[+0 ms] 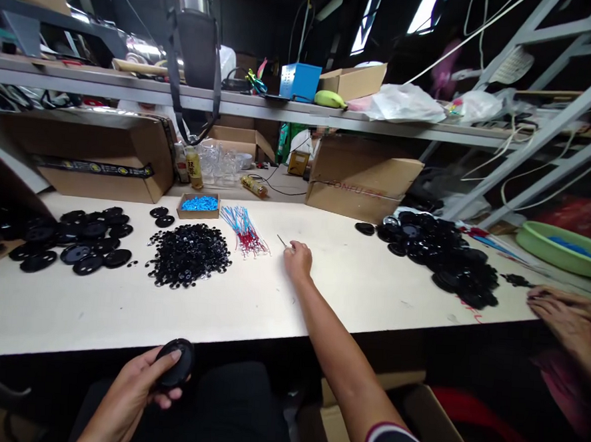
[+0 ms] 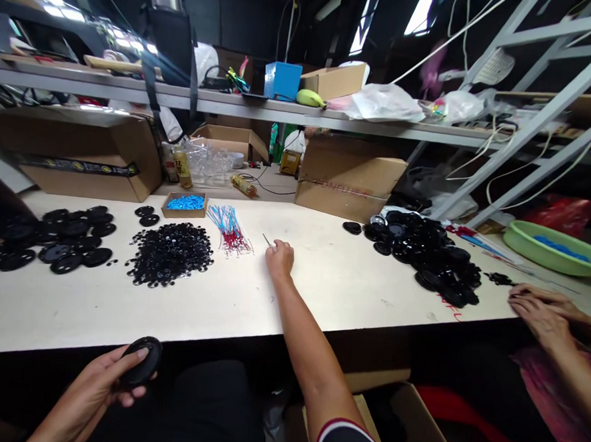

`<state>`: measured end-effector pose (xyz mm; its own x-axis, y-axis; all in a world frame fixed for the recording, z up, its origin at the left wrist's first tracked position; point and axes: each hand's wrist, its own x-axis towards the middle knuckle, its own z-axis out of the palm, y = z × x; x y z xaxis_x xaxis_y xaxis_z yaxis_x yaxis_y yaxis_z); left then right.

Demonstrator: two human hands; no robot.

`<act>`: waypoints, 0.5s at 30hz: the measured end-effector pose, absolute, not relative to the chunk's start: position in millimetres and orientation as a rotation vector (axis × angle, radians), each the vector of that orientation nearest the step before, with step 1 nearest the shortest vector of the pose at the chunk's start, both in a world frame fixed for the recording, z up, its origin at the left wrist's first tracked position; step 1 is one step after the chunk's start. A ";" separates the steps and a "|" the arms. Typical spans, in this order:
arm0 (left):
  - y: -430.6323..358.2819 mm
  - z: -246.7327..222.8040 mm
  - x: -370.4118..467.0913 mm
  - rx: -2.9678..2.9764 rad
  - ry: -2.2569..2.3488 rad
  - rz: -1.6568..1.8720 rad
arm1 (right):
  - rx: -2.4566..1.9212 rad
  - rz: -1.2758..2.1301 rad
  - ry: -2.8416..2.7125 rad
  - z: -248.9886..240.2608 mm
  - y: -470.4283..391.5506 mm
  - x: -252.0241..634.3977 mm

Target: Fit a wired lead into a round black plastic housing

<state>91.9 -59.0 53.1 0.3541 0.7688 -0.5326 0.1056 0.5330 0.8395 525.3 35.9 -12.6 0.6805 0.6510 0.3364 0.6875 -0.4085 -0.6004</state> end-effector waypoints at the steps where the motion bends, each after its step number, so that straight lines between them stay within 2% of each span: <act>1: -59.6 52.2 91.7 0.942 1.146 0.519 | -2.178 -0.060 -1.036 -11.0 34.4 524.6; 8: -64.9 51.6 79.9 0.959 1.165 0.563 | -2.259 -0.011 -1.136 12.7 39.0 511.1; 15: -80.7 60.5 66.5 0.938 1.212 0.593 | -2.165 0.091 -1.537 40.9 90.3 442.5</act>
